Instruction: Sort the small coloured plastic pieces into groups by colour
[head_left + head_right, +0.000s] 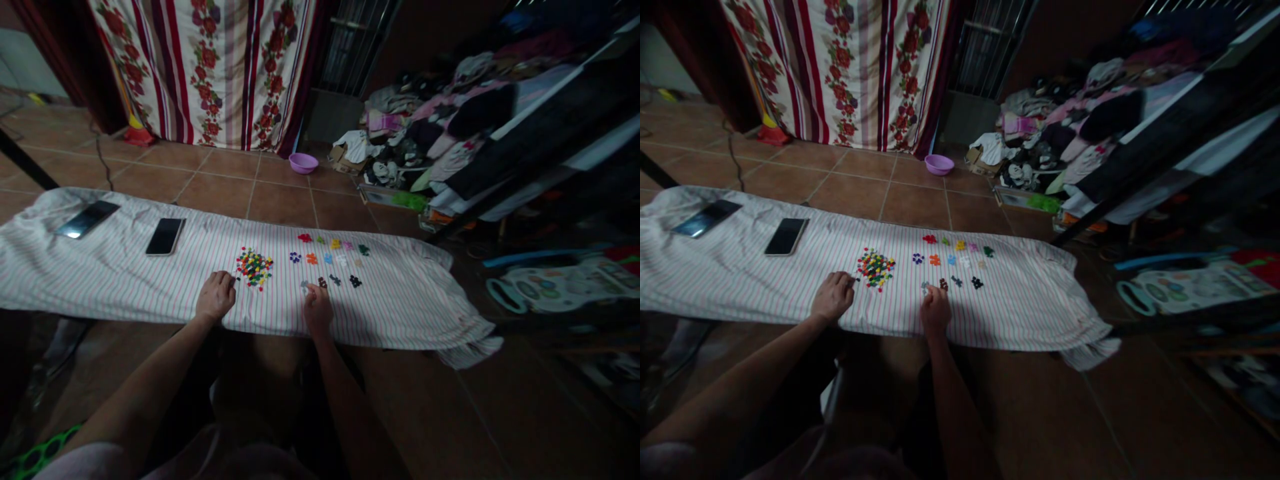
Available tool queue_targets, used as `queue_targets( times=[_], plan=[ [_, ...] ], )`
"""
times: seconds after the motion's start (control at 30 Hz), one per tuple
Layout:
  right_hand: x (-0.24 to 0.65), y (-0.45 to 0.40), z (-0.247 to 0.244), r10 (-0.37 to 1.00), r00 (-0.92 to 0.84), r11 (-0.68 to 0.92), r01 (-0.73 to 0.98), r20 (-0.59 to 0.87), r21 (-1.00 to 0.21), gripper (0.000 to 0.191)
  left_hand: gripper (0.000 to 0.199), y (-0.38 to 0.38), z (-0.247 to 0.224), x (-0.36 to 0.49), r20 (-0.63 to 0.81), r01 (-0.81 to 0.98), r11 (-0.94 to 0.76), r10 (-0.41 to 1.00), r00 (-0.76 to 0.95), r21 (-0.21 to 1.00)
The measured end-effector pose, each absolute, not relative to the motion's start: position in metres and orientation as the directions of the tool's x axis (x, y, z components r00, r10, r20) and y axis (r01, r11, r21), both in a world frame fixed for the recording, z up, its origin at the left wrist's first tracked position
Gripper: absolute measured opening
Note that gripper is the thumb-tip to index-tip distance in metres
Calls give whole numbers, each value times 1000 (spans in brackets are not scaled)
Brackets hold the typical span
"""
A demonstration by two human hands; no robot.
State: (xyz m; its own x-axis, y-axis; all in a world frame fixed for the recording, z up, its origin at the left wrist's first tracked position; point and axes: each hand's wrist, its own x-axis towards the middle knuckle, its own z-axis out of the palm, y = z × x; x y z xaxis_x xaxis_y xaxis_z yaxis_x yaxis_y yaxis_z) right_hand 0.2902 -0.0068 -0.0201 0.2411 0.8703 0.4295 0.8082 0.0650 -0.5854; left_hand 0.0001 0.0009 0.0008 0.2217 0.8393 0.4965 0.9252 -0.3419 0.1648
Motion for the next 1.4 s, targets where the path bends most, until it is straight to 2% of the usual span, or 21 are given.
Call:
queue_targets(
  times=[0.33,0.5,0.67,0.9,1.3,1.4],
  plan=[
    [257,-2,-7,927,-20,260,753,374,-605,28,14,0,4,1,502,930,-328,840,206,168],
    [235,16,-6,926,-60,302,712,373,-634,30,14,0,5,2,516,926,-343,828,219,158],
    [221,31,-6,945,-30,241,734,325,-635,32,13,0,6,3,513,925,-342,831,216,164],
    [211,47,2,979,6,109,827,203,-552,32,14,0,5,3,501,924,-337,840,208,180],
    [206,53,3,986,-4,85,871,167,-483,25,15,1,6,2,497,924,-351,835,237,150],
    [205,56,10,993,15,40,885,115,-464,22,14,0,7,3,504,924,-352,831,236,149]
  ],
)
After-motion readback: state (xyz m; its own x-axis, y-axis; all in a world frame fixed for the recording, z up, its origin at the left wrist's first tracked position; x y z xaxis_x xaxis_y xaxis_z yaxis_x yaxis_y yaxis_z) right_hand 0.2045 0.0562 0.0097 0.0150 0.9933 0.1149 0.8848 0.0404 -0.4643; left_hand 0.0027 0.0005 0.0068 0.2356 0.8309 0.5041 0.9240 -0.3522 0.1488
